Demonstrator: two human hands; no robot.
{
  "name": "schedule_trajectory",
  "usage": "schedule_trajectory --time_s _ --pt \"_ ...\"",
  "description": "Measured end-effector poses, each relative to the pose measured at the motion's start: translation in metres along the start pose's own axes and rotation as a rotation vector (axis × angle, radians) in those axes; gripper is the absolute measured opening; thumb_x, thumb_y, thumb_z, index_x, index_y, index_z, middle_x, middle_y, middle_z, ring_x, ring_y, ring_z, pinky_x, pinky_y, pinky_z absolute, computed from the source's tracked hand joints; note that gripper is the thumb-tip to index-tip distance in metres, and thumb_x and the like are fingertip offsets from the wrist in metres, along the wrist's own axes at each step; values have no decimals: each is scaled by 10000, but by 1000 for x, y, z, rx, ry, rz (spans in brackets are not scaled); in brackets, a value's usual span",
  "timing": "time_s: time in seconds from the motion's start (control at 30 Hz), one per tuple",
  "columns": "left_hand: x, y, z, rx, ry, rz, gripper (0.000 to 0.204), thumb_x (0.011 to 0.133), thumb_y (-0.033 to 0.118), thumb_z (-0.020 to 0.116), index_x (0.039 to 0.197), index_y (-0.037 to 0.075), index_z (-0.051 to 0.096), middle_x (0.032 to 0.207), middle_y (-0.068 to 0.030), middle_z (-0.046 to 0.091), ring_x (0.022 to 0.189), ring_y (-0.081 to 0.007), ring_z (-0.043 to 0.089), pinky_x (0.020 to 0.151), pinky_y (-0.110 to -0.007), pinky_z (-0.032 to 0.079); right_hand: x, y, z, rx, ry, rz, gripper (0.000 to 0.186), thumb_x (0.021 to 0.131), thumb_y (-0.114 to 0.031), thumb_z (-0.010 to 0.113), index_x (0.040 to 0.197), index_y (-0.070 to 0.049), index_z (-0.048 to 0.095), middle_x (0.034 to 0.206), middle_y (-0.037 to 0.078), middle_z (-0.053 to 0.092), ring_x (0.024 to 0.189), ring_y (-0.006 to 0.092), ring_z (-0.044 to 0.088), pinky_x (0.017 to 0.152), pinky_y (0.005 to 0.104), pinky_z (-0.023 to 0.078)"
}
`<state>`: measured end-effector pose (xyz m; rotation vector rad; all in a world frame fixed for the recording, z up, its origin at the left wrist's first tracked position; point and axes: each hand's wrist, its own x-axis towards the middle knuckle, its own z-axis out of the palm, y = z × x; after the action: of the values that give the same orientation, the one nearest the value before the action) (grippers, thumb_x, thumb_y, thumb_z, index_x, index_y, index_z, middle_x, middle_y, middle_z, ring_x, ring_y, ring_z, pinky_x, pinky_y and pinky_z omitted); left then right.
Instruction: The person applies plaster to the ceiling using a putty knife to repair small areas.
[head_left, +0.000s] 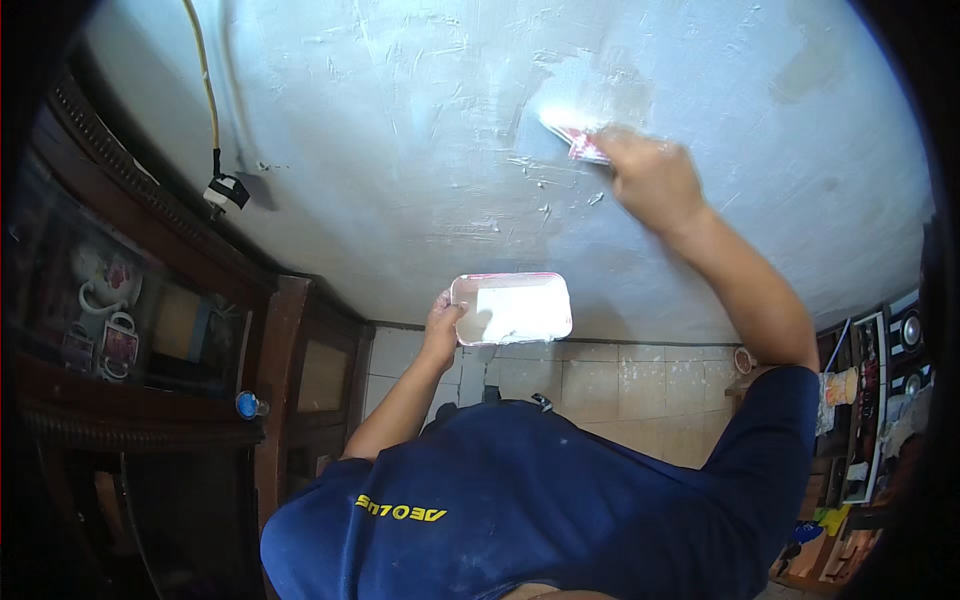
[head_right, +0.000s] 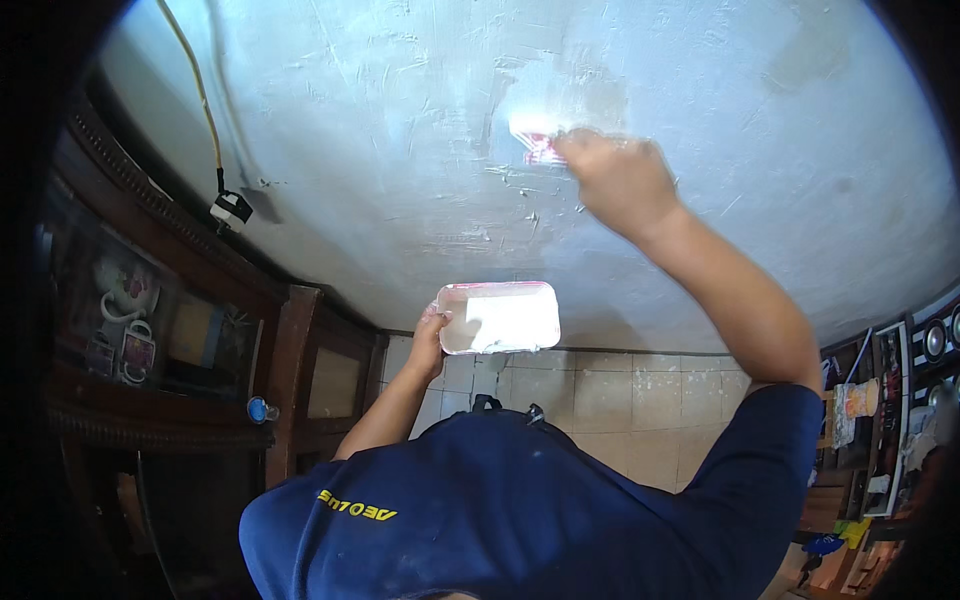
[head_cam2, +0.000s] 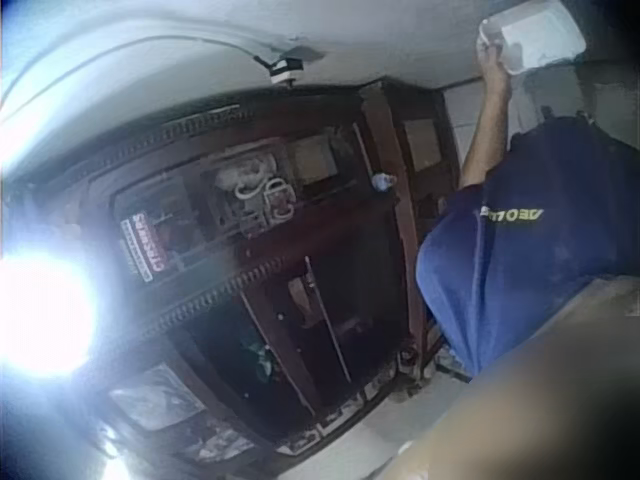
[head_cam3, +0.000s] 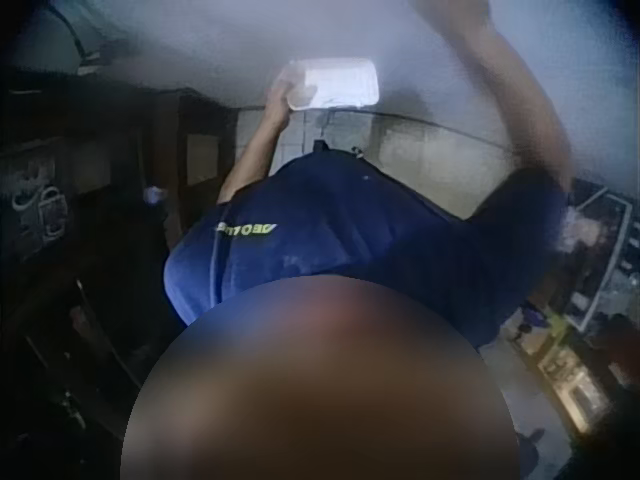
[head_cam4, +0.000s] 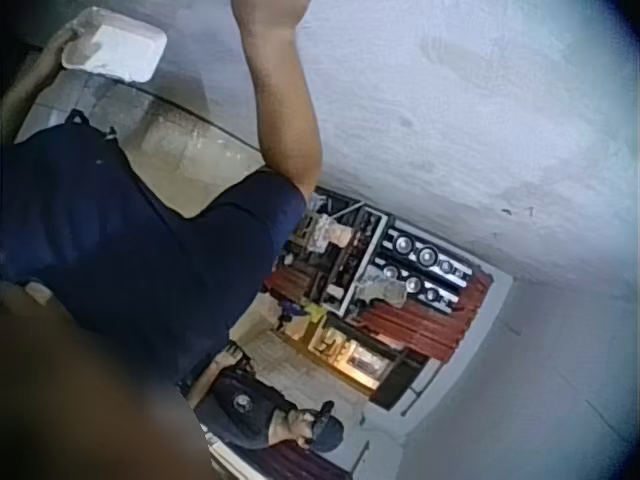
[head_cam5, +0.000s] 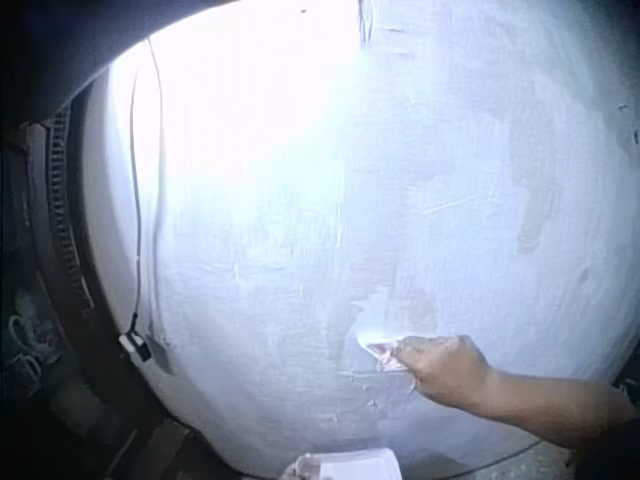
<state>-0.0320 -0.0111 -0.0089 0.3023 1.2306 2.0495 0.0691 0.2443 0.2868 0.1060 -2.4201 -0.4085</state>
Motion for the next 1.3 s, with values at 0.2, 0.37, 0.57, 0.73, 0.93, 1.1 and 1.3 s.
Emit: schedule_trajectory --time_s 0.2,0.37,0.57,0.73,0.93,1.1,1.3 --pt "-7 3 11 14 65 -39 448 841 167 507 1265 20 495 1134 -110 601 1047 -198 587 923 -319 457 40 4 -40 -309 234 -42 254 791 -73 588 1030 -72 674 1039 111 689 758 251 696 606 311 571" --pt "-4 -1 0 12 36 -62 508 855 150 525 1330 4 422 1144 -117 582 989 -184 608 817 -308 522 5 -28 28 -464 132 -156 346 777 -122 599 1105 -35 667 1082 206 661 858 337 685 697 352 581" --pt "0 2 -6 58 68 -32 530 848 149 529 1339 -15 417 1155 -132 575 992 -190 598 830 -312 508 -52 -67 99 -310 3 -148 336 803 -139 572 1106 -24 660 1080 222 658 887 350 688 745 387 576" --pt "-3 5 -17 -5 10 -26 518 849 146 528 1333 -9 429 1127 -117 586 989 -175 595 838 -296 495 -19 -52 47 -33 -42 -3 298 810 -94 559 1092 -47 647 1008 115 675 808 271 697 640 354 575" --pt "-7 16 -15 9 -7 -5 508 851 142 525 1326 -14 432 1130 -110 586 992 -171 591 851 -292 487 45 -23 -20 -57 -15 15 277 806 -25 533 1048 -79 659 960 86 682 665 265 684 567 366 564" --pt "-6 11 -28 -19 10 -13 517 849 134 527 1331 -23 425 1151 -120 579 995 -176 590 858 -292 484 64 -28 -32 -144 164 26 258 798 -22 545 1019 -66 670 999 90 694 722 248 697 572 362 567" --pt "-7 19 -34 35 16 -44 520 843 122 526 1333 -18 423 1163 -120 575 1013 -178 584 856 -299 489 16 -66 43 -298 61 -126 298 776 -98 585 1046 0 663 1050 193 666 923 309 685 758 355 571"
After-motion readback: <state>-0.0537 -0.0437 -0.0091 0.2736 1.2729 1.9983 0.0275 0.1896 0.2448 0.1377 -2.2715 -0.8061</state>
